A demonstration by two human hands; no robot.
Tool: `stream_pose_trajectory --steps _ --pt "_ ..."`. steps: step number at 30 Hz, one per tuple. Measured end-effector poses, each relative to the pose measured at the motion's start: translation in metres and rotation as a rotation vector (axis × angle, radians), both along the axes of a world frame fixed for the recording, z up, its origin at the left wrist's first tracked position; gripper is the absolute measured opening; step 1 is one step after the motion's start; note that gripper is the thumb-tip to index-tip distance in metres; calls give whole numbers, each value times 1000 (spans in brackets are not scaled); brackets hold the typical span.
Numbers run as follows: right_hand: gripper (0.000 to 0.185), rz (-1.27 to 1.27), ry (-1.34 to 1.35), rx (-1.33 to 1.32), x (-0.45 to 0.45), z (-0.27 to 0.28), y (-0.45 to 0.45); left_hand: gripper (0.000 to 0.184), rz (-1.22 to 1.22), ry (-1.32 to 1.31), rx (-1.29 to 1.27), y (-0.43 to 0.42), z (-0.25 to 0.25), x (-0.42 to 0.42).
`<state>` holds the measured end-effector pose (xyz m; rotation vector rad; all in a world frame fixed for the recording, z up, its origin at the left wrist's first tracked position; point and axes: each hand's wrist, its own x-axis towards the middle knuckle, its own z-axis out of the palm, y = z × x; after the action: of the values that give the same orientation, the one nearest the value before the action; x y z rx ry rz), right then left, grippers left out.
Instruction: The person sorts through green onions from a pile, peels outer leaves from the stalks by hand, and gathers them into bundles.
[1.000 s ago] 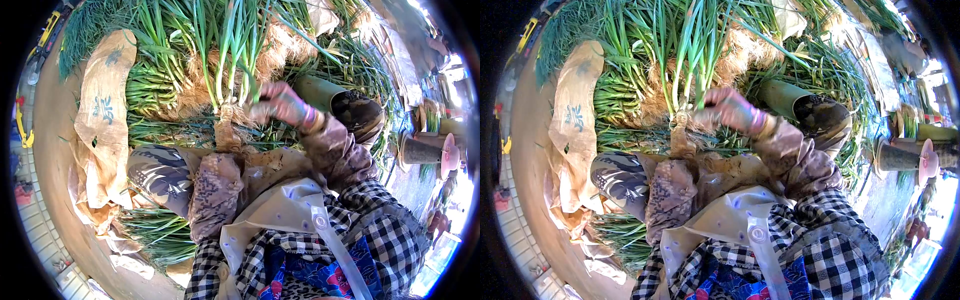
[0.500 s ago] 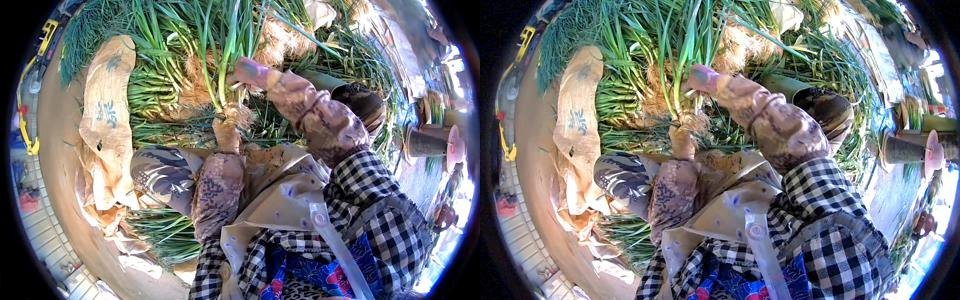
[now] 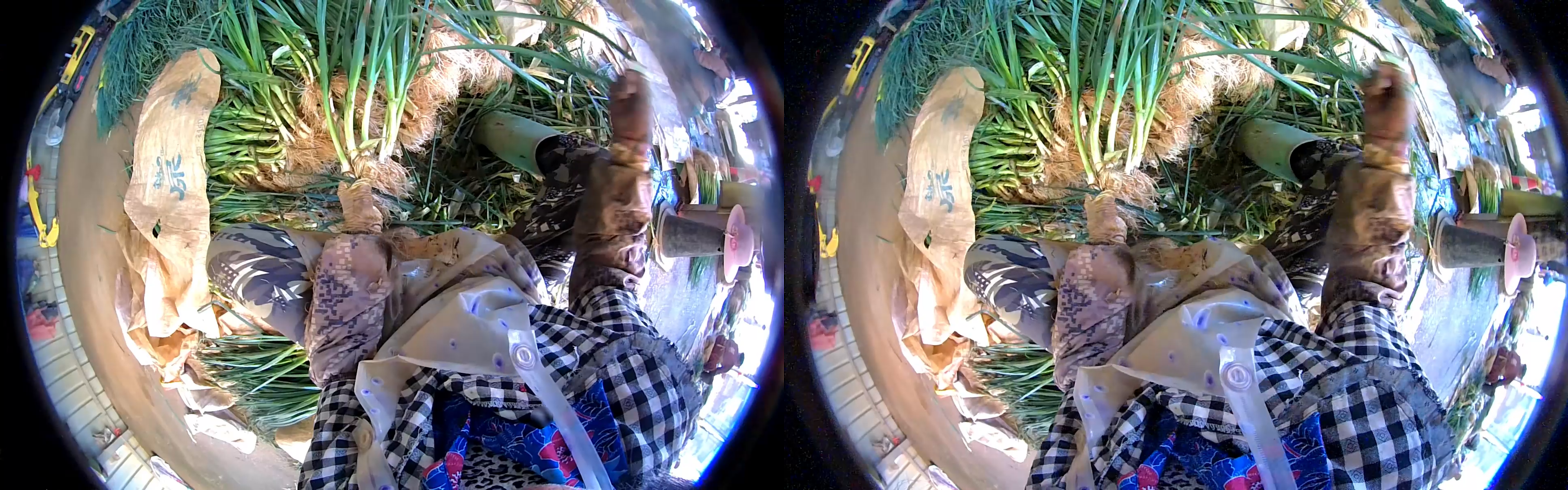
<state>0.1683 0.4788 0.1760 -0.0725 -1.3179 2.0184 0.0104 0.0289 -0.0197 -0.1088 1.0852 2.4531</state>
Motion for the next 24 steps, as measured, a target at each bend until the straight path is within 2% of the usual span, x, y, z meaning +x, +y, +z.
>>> stream_pose_trajectory --steps 2,3,4,5,6,8,9,10,12,14,15,16,17,19,21,23,24 --pt "30 -213 117 -233 12 22 -12 25 45 45 8 3 -13 -2" --pt "33 -304 244 -467 16 28 -32 26 66 72 11 5 -18 -3" --pt "32 -196 149 -438 16 5 -16 27 74 99 3 6 -23 -4" --pt "31 -87 54 -396 16 -19 0 28 69 118 -18 5 -24 -4" --pt "25 -187 -179 -133 1 -24 -43 29 71 129 -36 5 -22 -3" --pt "29 -266 -597 282 -43 1 -166 32 15 151 -111 4 1 -1" --pt "39 -77 -655 491 -55 -7 -199 33 -2 135 -107 3 22 5" --pt "45 197 -487 494 -71 -42 -217 34 -17 119 -105 3 36 9" --pt "45 467 -143 192 -105 -86 -268 29 -13 118 -107 4 38 10" --pt "37 262 -332 889 -127 -88 -294 20 16 143 -188 2 39 8" --pt "34 251 -329 1103 -137 -87 -300 20 12 134 -165 -3 40 8" --pt "22 281 -314 1045 -144 -91 -303 20 8 125 -140 -8 47 11" --pt "20 308 -258 1023 -147 -97 -309 19 6 117 -113 -12 52 11" --pt "17 361 -155 972 -144 -110 -323 19 64 -51 -110 -14 22 0" --pt "17 672 31 933 -110 -103 -345 19 58 -74 -93 -20 15 -3" --pt "19 832 -78 953 -96 -91 -339 19 11 89 -210 -26 11 -8" --pt "20 919 -136 954 -88 -82 -333 20 -37 292 -388 -31 4 -11"
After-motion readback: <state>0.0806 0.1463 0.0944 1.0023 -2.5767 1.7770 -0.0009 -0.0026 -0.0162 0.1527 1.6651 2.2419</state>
